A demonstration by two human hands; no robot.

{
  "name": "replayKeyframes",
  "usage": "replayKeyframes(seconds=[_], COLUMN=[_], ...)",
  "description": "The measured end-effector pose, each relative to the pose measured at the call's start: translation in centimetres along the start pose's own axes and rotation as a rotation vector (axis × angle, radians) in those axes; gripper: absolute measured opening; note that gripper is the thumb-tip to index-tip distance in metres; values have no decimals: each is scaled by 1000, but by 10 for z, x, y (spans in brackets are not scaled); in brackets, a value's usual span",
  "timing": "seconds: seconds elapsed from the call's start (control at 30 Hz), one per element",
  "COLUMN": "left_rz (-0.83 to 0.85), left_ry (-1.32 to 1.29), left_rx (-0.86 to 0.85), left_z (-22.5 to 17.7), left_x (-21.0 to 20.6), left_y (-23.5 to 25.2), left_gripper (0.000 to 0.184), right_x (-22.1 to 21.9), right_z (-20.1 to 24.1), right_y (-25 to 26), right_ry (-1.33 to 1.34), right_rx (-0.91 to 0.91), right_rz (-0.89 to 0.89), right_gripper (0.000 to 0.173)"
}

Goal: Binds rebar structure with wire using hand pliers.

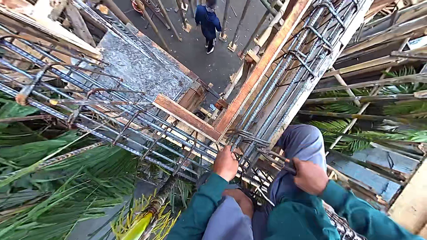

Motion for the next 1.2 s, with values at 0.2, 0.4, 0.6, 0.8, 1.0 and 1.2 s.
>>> replayKeyframes(seconds=[0.2, 0.4, 0.6, 0.8, 1.0, 1.2], left_rz=[27, 47, 19, -15, -46, -20], left_ry=[39, 71, 116, 101, 66, 88], left_rx=[27, 71, 105, 97, 83, 45], left_z=[-6, -5, -6, -9, -13, -24], left_x=[10, 6, 4, 1, 11, 9], left_y=[-7, -3, -3, -12, -24, -34], left_gripper=[38, 37, 36, 35, 39, 40], right_x=[-60, -49, -67, -58, -64, -53], right_z=[-9, -57, 28, 35, 6, 21], right_y=[-35, 27, 69, 84, 99, 91], right_ry=[-59, 10, -137, -135, 262, 285], right_rx=[193, 19, 350, 455, 116, 147], right_rz=[296, 100, 142, 77, 30, 37], right_gripper=[35, 49, 51, 49, 51, 46])
Point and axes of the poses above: each hand's wrist, its own y-axis towards the middle knuckle, its own x-axis out of the back of the hand, z = x × y, the point moved 9 cm from there along y, towards the middle knuckle, and after that the axes turned 8 degrees about -x, right-handed, at the moved point
